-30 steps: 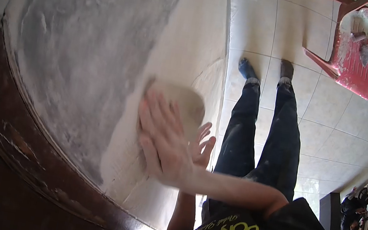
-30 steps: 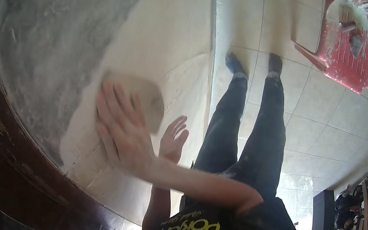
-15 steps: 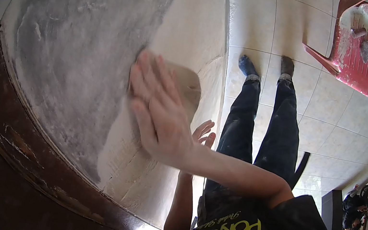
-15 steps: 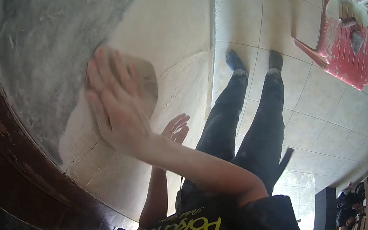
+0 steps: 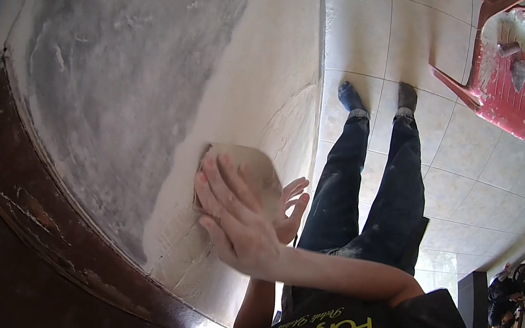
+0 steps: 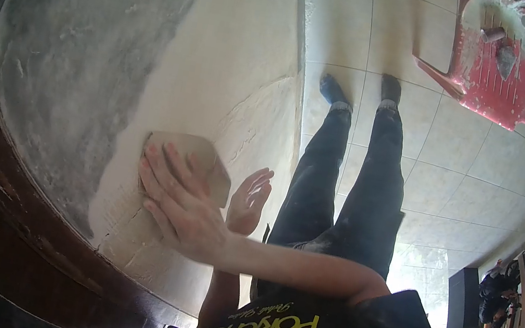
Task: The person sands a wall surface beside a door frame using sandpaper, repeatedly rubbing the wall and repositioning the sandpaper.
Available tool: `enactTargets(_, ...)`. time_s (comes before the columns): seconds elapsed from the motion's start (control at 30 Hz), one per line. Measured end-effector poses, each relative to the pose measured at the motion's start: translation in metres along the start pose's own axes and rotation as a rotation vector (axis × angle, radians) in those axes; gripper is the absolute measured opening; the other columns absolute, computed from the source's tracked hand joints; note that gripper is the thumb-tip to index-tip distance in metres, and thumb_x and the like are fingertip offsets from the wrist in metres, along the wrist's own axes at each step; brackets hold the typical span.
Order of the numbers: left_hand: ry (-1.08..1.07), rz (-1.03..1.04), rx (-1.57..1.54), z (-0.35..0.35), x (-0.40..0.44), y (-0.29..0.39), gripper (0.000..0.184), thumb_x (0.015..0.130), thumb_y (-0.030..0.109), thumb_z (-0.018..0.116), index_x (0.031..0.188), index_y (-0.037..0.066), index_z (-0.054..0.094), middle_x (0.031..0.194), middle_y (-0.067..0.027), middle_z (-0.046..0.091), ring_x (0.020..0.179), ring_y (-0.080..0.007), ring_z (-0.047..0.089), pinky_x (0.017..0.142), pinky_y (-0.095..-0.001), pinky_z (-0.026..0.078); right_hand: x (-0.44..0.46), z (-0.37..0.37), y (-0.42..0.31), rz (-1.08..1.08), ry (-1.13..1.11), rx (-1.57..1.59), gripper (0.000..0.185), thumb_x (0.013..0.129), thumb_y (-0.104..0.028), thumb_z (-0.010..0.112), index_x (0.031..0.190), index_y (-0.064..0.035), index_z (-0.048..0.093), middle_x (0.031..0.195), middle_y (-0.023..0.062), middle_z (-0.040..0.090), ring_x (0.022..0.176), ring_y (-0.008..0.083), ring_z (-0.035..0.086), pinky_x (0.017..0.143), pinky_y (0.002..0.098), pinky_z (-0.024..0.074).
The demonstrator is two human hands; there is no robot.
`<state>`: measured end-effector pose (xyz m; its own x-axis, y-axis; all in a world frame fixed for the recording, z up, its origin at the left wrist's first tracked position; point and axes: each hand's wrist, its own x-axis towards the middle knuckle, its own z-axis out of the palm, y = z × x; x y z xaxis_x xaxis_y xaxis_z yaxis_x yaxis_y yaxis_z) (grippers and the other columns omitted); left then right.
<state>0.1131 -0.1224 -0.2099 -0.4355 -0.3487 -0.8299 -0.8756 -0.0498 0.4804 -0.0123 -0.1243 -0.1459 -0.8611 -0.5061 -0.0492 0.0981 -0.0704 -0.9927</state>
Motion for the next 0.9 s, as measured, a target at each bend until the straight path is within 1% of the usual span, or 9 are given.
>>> enactTargets(0.17,0.042,0.007,0.038,-0.001,0.003,0.004,0.041,0.097,0.029,0.055,0.132,0.007,0.05,0.129,-0.0117,0.058,0.124,-0.0235,0.051,0.102,-0.0408,0.039,0.041,-0.004,0.003,0.008,0.111,-0.008,0.052,0.096,-0.02,0.05,0.143,-0.0028,0.038,0.153,0.0139,0.028,0.143,0.0369,0.02,0.114,0.0533,0.0128)
enactTargets(0.27,0.031,-0.024,-0.007,-0.003,-0.001,0.001,0.041,0.097,0.028,0.056,0.131,0.006,0.051,0.128,-0.0119,0.059,0.124,-0.0231,0.051,0.103,-0.0409,0.038,-0.014,0.011,-0.005,0.026,0.02,0.052,0.05,0.097,-0.019,0.048,0.143,-0.0036,0.039,0.153,0.0137,0.028,0.143,0.0374,0.02,0.114,0.0532,0.0132)
enactTargets(0.37,0.02,-0.004,0.034,0.0,-0.004,0.002,0.041,0.097,0.028,0.056,0.132,0.006,0.05,0.129,-0.0111,0.058,0.125,-0.023,0.05,0.103,-0.0404,0.038,0.004,-0.001,0.004,-0.057,-0.003,-0.059,0.049,0.097,-0.02,0.049,0.142,-0.0031,0.04,0.153,0.0145,0.029,0.143,0.0378,0.02,0.114,0.053,0.0143)
enactTargets(0.47,0.018,0.024,0.043,-0.002,-0.002,-0.004,0.041,0.097,0.028,0.055,0.132,0.007,0.05,0.129,-0.0105,0.058,0.125,-0.0231,0.05,0.103,-0.0402,0.038,0.051,-0.008,0.001,0.055,0.133,-0.001,0.05,0.095,-0.021,0.052,0.141,-0.0027,0.041,0.152,0.0156,0.031,0.143,0.0368,0.02,0.114,0.0531,0.0134)
enactTargets(0.5,0.018,0.008,0.04,-0.003,-0.006,0.003,0.041,0.097,0.028,0.056,0.132,0.007,0.05,0.129,-0.0105,0.058,0.125,-0.0231,0.05,0.103,-0.0401,0.038,0.036,-0.001,-0.009,0.112,0.119,0.11,0.051,0.095,-0.021,0.052,0.141,-0.0025,0.041,0.152,0.0156,0.031,0.143,0.0372,0.02,0.114,0.0538,0.0135)
enactTargets(0.6,0.006,0.014,0.018,-0.001,0.005,0.009,0.041,0.097,0.029,0.056,0.131,0.007,0.051,0.129,-0.0105,0.058,0.124,-0.0232,0.05,0.103,-0.0394,0.038,-0.022,0.016,-0.005,-0.004,0.025,0.058,0.05,0.096,-0.021,0.049,0.142,-0.0024,0.039,0.152,0.016,0.03,0.142,0.0385,0.022,0.113,0.0542,0.0143)
enactTargets(0.77,0.019,0.005,0.067,0.004,0.001,0.018,0.044,0.097,0.031,0.055,0.131,0.004,0.051,0.13,-0.0146,0.056,0.123,-0.0244,0.052,0.1,-0.0369,0.042,0.05,-0.005,0.0,0.047,0.182,-0.016,0.052,0.092,-0.016,0.056,0.14,-0.0019,0.042,0.151,0.0148,0.033,0.14,0.0372,0.027,0.114,0.0549,0.0135)
enactTargets(0.87,-0.05,-0.025,0.048,0.0,0.003,0.011,0.041,0.098,0.028,0.053,0.133,0.007,0.049,0.13,-0.0117,0.057,0.125,-0.024,0.049,0.104,-0.0387,0.038,-0.011,0.017,-0.024,0.093,0.095,0.075,0.052,0.092,-0.015,0.055,0.141,-0.0016,0.041,0.151,0.0148,0.033,0.14,0.0379,0.028,0.113,0.0547,0.016)
enactTargets(0.9,-0.067,-0.017,0.06,0.001,0.006,0.015,0.041,0.098,0.028,0.054,0.133,0.007,0.049,0.13,-0.0117,0.057,0.125,-0.024,0.049,0.104,-0.0388,0.038,-0.01,0.016,-0.018,0.016,0.109,0.032,0.051,0.092,-0.014,0.055,0.14,-0.0016,0.043,0.15,0.0152,0.035,0.139,0.0375,0.03,0.113,0.0538,0.0181)
